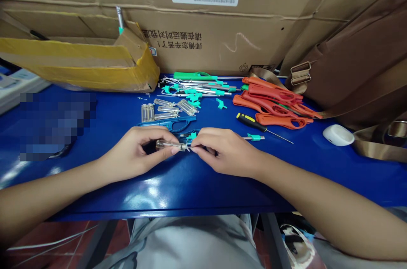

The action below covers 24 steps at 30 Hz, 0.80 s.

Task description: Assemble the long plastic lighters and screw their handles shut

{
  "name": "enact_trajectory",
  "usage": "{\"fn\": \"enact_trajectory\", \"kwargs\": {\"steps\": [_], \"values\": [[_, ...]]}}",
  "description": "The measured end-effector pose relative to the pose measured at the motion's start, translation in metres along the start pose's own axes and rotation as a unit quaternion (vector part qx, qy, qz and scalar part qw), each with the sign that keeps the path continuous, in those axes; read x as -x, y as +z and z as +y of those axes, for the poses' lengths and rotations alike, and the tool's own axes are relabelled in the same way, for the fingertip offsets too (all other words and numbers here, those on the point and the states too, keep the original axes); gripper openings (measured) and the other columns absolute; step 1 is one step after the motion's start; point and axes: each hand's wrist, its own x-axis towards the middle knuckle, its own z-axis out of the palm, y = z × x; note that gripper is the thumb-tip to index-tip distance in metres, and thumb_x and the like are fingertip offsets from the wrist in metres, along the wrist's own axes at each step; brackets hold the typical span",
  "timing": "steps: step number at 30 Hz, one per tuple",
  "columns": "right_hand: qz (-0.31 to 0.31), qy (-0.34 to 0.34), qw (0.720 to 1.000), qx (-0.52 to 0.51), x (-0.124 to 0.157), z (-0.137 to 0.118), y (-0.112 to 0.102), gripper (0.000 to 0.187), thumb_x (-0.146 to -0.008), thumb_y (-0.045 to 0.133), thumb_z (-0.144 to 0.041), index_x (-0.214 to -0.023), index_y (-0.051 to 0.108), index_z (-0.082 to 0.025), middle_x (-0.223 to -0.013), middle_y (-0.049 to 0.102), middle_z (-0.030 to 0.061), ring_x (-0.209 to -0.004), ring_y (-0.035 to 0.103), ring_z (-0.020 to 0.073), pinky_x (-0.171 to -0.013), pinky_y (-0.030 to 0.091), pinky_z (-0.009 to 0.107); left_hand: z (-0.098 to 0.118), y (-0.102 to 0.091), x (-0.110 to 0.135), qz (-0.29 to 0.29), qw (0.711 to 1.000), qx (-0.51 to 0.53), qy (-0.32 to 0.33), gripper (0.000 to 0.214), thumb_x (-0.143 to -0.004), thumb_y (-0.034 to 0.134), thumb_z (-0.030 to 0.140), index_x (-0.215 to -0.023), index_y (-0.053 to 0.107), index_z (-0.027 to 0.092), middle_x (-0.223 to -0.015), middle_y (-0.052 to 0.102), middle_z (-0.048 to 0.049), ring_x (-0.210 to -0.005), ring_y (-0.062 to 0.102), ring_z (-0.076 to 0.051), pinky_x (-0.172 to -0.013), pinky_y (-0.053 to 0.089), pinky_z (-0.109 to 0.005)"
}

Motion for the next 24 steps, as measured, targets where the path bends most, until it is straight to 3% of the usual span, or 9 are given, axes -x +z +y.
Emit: {"fn": "enact_trajectory", "kwargs": {"steps": [12, 24], "values": [[0.007, -0.02, 1.0, -0.015, -0.0012, 0.0001, 0.0021, 0.014, -0.1, 0.054, -0.015, -0.102, 0.067, -0.019, -0.095, 0.072, 0.0051, -0.087, 0.067, 0.0144, -0.079, 0.054, 0.026, -0.0022, 0.0022, 0.0, -0.009, 1.0, 0.017, -0.017, 0.017, -0.092, 0.068, 0.031, -0.093, 0.077, 0.017, -0.086, 0.074, -0.0041, -0.077, 0.067, -0.016, -0.07, 0.051, -0.027], [0.005, -0.028, 0.999, -0.014, -0.0008, 0.0018, 0.0044, 0.014, -0.099, 0.055, -0.012, -0.101, 0.069, -0.016, -0.094, 0.072, 0.0056, -0.087, 0.067, 0.0139, -0.079, 0.052, 0.025, -0.0022, 0.0027, -0.0011, -0.02, 1.0, 0.014, 0.009, 0.015, -0.093, 0.068, 0.028, -0.095, 0.077, 0.016, -0.089, 0.074, -0.0034, -0.08, 0.067, -0.015, -0.073, 0.051, -0.026]]}}
